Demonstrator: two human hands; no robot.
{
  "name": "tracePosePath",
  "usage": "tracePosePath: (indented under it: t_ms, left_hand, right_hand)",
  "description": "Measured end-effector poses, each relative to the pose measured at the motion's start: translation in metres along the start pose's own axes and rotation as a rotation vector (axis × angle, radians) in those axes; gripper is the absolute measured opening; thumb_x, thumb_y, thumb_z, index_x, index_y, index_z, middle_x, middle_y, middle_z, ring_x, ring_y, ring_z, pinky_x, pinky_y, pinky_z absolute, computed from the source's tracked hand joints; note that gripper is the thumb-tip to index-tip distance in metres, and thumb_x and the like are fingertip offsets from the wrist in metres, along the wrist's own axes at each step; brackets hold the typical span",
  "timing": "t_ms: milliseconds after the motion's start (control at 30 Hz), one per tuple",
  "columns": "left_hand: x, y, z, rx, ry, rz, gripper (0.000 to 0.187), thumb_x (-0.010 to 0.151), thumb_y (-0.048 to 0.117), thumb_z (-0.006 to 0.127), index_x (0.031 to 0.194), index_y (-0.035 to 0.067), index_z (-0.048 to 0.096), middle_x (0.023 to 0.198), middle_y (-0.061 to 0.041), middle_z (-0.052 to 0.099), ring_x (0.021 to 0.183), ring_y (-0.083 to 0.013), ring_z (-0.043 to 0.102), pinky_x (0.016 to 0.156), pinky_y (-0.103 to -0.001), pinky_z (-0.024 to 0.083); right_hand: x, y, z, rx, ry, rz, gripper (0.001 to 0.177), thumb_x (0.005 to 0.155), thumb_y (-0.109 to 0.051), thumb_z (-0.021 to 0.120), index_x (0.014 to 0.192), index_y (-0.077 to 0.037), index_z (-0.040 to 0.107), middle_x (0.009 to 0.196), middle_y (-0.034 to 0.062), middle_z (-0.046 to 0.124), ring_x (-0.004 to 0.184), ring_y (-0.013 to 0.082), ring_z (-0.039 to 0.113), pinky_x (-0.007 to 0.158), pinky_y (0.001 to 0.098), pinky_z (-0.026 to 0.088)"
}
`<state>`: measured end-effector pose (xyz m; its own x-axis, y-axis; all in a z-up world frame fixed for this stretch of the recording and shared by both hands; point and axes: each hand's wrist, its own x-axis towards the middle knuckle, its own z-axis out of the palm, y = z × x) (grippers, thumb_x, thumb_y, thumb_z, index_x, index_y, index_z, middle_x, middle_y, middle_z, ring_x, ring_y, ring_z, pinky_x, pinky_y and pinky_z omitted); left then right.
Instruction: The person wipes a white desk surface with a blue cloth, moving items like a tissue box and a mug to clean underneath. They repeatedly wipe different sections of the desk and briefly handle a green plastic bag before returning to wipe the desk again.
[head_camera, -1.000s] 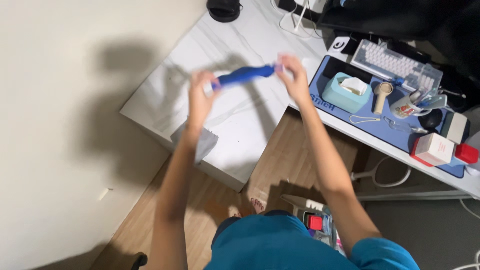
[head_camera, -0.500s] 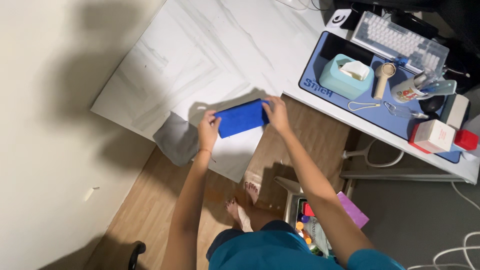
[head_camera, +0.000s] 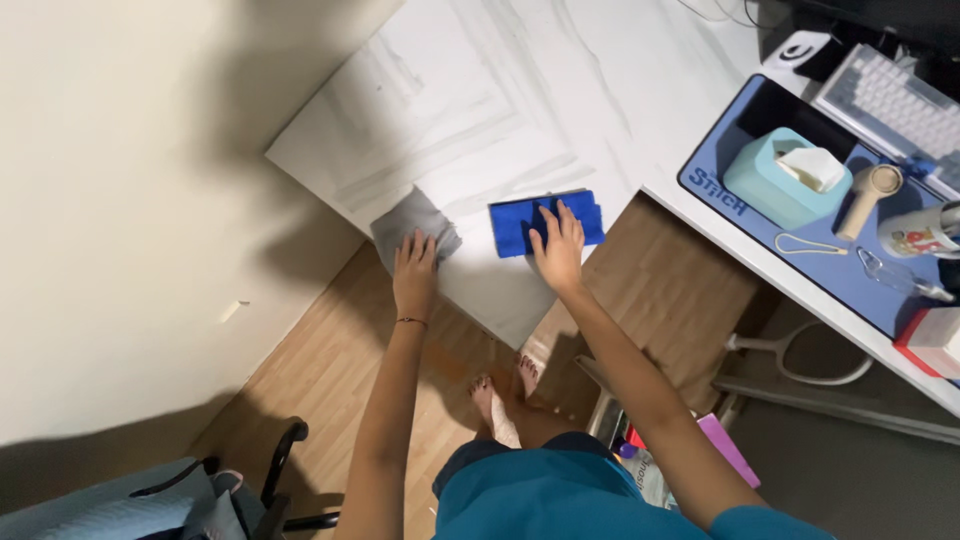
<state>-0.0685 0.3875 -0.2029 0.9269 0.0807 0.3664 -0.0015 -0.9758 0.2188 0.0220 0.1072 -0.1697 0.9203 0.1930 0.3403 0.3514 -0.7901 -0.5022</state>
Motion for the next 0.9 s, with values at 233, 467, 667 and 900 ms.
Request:
tracePosePath:
  t_ms: [233, 467, 667, 900]
  left_hand:
    - [0.032, -0.013, -0.023, -1.712, 0.039, -0.678, 0.038, 0.114, 0.026, 0.053, 0.141, -0.001, 0.059, 0.117, -0.017, 0.063, 0.099, -0.0249, 0.058, 0.088, -0.043, 0.050]
    - [0.072, 0.016, -0.136, -2.414, -0.176, -0.767, 0.074, 0.097, 0.057, 0.046, 0.138, -0.003, 0.054, 0.133, -0.017, 0.066, 0.119, -0.0298, 0.066, 0.101, -0.040, 0.052]
    - [0.069, 0.023, -0.160, -2.139, -0.297, -0.736, 0.050, 0.098, 0.021, 0.062, 0.142, -0.001, 0.052, 0.132, -0.014, 0.065, 0.121, -0.0286, 0.064, 0.106, -0.043, 0.050]
    - [0.072, -0.005, -0.133, -1.940, -0.552, -0.410, 0.037, 0.095, 0.004, 0.061, 0.131, -0.006, 0.061, 0.124, -0.013, 0.069, 0.113, -0.0248, 0.067, 0.101, -0.039, 0.053]
  right_hand:
    - [0.041, -0.045, -0.012, 0.745, -0.219, 0.111, 0.042, 0.109, -0.034, 0.057, 0.143, -0.009, 0.060, 0.148, 0.0144, 0.060, 0.142, 0.0300, 0.051, 0.122, 0.0413, 0.036]
    - [0.078, -0.116, -0.051, 1.153, -0.567, 0.120, 0.052, 0.093, -0.024, 0.073, 0.140, -0.010, 0.054, 0.117, 0.0105, 0.063, 0.130, 0.0177, 0.055, 0.107, 0.0297, 0.043]
    - [0.083, -0.092, -0.043, 1.104, -0.550, 0.361, 0.036, 0.107, -0.024, 0.069, 0.122, 0.009, 0.067, 0.101, 0.0109, 0.065, 0.087, 0.0193, 0.054, 0.066, 0.0276, 0.044]
    - [0.073, -0.082, -0.034, 1.069, -0.478, 0.366, 0.032, 0.106, -0.028, 0.067, 0.115, 0.003, 0.068, 0.092, 0.0070, 0.062, 0.072, 0.0148, 0.050, 0.054, 0.0271, 0.040]
